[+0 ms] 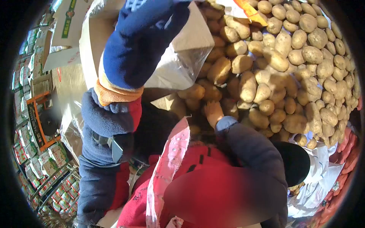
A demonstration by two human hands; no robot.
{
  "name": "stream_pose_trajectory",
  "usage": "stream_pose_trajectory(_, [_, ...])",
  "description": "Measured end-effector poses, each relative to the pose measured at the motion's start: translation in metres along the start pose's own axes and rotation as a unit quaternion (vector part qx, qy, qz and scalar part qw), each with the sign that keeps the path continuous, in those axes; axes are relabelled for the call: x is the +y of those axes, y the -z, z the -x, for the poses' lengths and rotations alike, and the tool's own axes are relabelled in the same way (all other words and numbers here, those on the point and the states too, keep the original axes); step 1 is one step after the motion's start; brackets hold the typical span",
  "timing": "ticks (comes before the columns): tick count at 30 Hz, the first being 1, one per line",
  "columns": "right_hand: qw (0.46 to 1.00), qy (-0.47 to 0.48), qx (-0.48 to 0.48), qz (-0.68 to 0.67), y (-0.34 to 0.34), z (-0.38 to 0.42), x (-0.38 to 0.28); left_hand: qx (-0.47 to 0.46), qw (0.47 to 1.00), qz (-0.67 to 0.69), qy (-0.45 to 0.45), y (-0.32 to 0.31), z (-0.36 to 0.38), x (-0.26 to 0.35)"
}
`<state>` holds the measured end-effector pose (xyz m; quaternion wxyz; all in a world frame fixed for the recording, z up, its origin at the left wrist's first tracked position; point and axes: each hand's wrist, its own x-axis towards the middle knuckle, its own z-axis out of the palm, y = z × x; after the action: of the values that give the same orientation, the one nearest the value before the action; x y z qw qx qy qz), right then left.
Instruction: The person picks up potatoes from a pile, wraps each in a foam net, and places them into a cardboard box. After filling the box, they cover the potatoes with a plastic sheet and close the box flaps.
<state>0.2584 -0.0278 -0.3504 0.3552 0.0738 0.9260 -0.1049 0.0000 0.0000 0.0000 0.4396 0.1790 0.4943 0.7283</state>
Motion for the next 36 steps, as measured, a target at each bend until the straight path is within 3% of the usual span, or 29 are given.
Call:
stream_pose_trajectory(2, [0.997,0.036,0.071,0.013,-0.006,-0.004,0.004,-0.107,0.985,0.056,-0.12,0.038,-0.015,-0.02])
stream_pose_trajectory(3, [0.986,0.114,0.088,0.086,0.026,0.008,0.019,-0.165,0.966,0.071,-0.188,0.035,-0.022,-0.019])
stream_pose_trajectory(6, [0.988,0.131,0.076,0.009,-0.003,0.023,0.019,-0.161,0.967,0.118,-0.155,0.03,-0.019,-0.025])
stream_pose_trajectory(7, [0.99,0.139,0.026,-0.013,-0.002,0.021,0.02,-0.136,0.958,-0.082,-0.238,0.026,-0.022,-0.027])
stream_pose_trajectory(9, [0.99,0.138,-0.017,-0.028,0.011,0.02,0.028,-0.107,0.899,-0.275,-0.323,0.015,-0.025,-0.028])
stream_pose_trajectory(10, [0.994,0.1,0.003,-0.038,0.032,0.028,0.032,-0.109,0.974,-0.065,-0.189,0.007,-0.025,-0.026])
stream_pose_trajectory(11, [0.997,0.063,0.024,-0.048,0.062,0.037,0.037,-0.109,0.982,0.146,-0.04,-0.002,-0.024,-0.024])
stream_pose_trajectory(12, [0.998,0.024,-0.039,-0.053,0.113,0.048,0.045,-0.073,0.988,0.136,-0.012,-0.007,-0.032,-0.032])
stream_pose_trajectory(13, [0.996,0.005,0.041,-0.077,0.124,0.051,0.066,-0.089,0.989,0.118,0.009,-0.009,-0.037,-0.037])
stream_pose_trajectory(14, [0.932,-0.007,0.057,-0.358,0.156,0.068,0.085,-0.069,0.991,0.11,0.031,-0.01,-0.04,-0.049])
stream_pose_trajectory(15, [0.789,-0.008,0.081,-0.609,0.189,0.084,0.104,-0.049,0.992,0.101,0.053,-0.015,-0.041,-0.056])
stream_pose_trajectory(16, [0.504,-0.082,0.056,-0.858,0.185,0.082,0.138,-0.015,0.998,0.028,0.058,-0.027,-0.035,-0.057])
stream_pose_trajectory(17, [0.656,-0.018,0.195,-0.729,0.22,0.113,0.14,-0.045,0.991,-0.083,0.099,-0.028,-0.039,-0.064])
stream_pose_trajectory(18, [0.763,-0.013,0.348,-0.544,0.256,0.145,0.14,-0.178,0.972,-0.154,0.0,-0.03,-0.04,-0.076])
stream_pose_trajectory(19, [0.662,-0.022,0.326,-0.675,0.283,0.18,0.13,-0.304,0.921,-0.22,-0.102,-0.038,-0.04,-0.083])
stream_pose_trajectory(21, [0.634,0.0,0.324,-0.702,0.293,0.213,0.138,-0.324,0.923,-0.162,-0.13,-0.068,-0.007,-0.085])
stream_pose_trajectory(22, [0.621,-0.085,0.267,-0.732,0.297,0.212,0.144,-0.295,0.838,-0.323,-0.326,-0.073,-0.008,-0.082])
stream_pose_trajectory(23, [0.577,-0.016,0.277,-0.768,0.29,0.229,0.139,-0.288,0.852,-0.318,-0.299,-0.079,-0.004,-0.084])
stream_pose_trajectory(24, [0.641,0.022,0.332,-0.692,0.265,0.218,0.159,-0.293,0.851,-0.313,-0.302,-0.083,-0.004,-0.087])
stream_pose_trajectory(26, [0.703,0.069,0.423,-0.567,0.252,0.208,0.174,-0.3,0.86,-0.273,-0.31,-0.084,-0.004,-0.087])
stream_pose_trajectory(27, [0.666,0.092,0.42,-0.609,0.253,0.206,0.173,-0.31,0.866,-0.233,-0.317,-0.087,-0.004,-0.084])
stream_pose_trajectory(28, [0.627,0.115,0.417,-0.648,0.255,0.205,0.171,-0.359,0.91,-0.137,-0.159,-0.088,0.01,-0.071])
stream_pose_trajectory(29, [0.537,0.146,0.351,-0.753,0.246,0.199,0.189,-0.384,0.92,-0.053,-0.063,-0.081,0.012,-0.081])
stream_pose_trajectory(30, [0.536,0.137,0.343,-0.759,0.24,0.196,0.189,-0.391,0.919,0.03,0.037,-0.074,0.014,-0.092])
stream_pose_trajectory(31, [0.576,0.119,0.369,-0.72,0.236,0.192,0.181,-0.376,0.898,0.138,0.182,-0.076,0.027,-0.08])
stream_pose_trajectory(33, [0.66,0.088,0.417,-0.618,0.232,0.183,0.174,-0.385,0.859,0.189,0.281,-0.063,0.018,-0.104])
stream_pose_trajectory(36, [0.753,0.072,0.436,-0.487,0.262,0.202,0.179,-0.284,0.904,0.227,0.225,-0.069,0.02,-0.09])
